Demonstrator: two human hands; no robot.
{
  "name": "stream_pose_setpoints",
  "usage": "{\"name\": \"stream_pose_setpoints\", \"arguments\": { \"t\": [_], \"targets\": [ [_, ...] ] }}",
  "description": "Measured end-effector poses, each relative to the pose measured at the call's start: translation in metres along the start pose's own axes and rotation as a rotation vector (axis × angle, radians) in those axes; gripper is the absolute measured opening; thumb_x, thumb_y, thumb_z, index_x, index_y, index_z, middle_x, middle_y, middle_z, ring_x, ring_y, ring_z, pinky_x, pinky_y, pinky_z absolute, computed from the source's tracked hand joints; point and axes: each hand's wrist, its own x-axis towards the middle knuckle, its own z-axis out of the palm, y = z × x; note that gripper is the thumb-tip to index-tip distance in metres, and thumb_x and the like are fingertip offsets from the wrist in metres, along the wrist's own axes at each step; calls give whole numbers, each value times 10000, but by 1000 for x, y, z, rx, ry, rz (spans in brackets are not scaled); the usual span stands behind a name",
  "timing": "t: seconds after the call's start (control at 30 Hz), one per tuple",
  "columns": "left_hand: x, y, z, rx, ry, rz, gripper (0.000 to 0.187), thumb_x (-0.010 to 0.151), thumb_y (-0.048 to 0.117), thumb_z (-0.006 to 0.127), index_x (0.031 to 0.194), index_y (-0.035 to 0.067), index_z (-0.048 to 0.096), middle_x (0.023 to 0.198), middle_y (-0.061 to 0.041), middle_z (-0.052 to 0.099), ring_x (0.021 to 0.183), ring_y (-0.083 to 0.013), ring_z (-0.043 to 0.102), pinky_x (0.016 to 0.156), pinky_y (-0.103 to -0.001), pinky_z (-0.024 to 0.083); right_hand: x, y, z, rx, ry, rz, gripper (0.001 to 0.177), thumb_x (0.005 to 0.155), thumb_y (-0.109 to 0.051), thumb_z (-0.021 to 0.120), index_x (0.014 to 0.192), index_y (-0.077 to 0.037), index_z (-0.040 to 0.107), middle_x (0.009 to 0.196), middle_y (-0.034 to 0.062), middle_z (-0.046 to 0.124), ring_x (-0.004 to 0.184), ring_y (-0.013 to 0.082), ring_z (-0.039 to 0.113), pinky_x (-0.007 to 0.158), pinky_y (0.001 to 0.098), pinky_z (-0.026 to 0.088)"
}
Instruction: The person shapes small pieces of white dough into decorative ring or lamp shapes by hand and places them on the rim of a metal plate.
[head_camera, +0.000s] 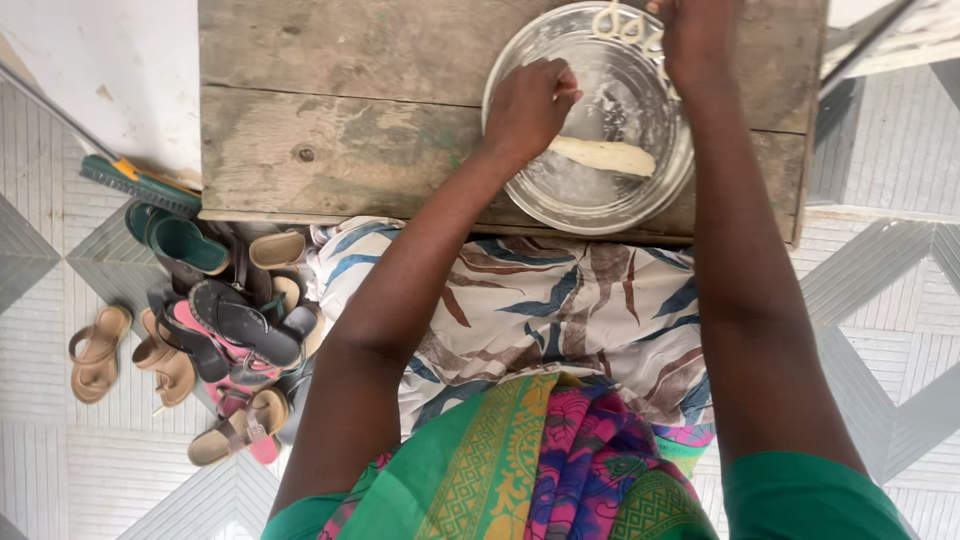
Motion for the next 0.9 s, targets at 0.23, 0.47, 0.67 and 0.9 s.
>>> {"name": "stream_pose_setpoints", "arguments": {
  "t": [0.23,0.47,0.67,0.9],
  "targets": [
    [15,-16,1,-5,150,46,143,910,183,755,865,72,678,802,-87,696,788,-288,670,743,-453,519,6,-21,-20,49,-259,286,68,976,62,657,935,8,653,850,155,651,743,304,626,638,459,451],
    [23,-19,2,-2,208,79,148,906,196,757,868,87,665,815,-63,690,795,-294,638,756,-462,509,15,-42,-34,151,-136,-19,148,885,141,683,982,29,696,911,154,703,806,274,677,659,406,499],
    [23,-22,3,-6,190,85,128,924,179,750,878,95,665,834,-52,700,823,-274,656,783,-448,508,12,-30,-28,-26,-198,114,52,952,45,727,964,15,687,844,170,674,715,285,644,608,425,474],
    [28,-33,15,-265,205,69,300,962,170,727,1227,51,652,1029,-121,710,978,-242,726,914,-379,606,19,-75,-67,249,-153,-64,61,1020,59,731,1071,55,697,995,168,734,863,274,717,711,366,547]
  ]
}}
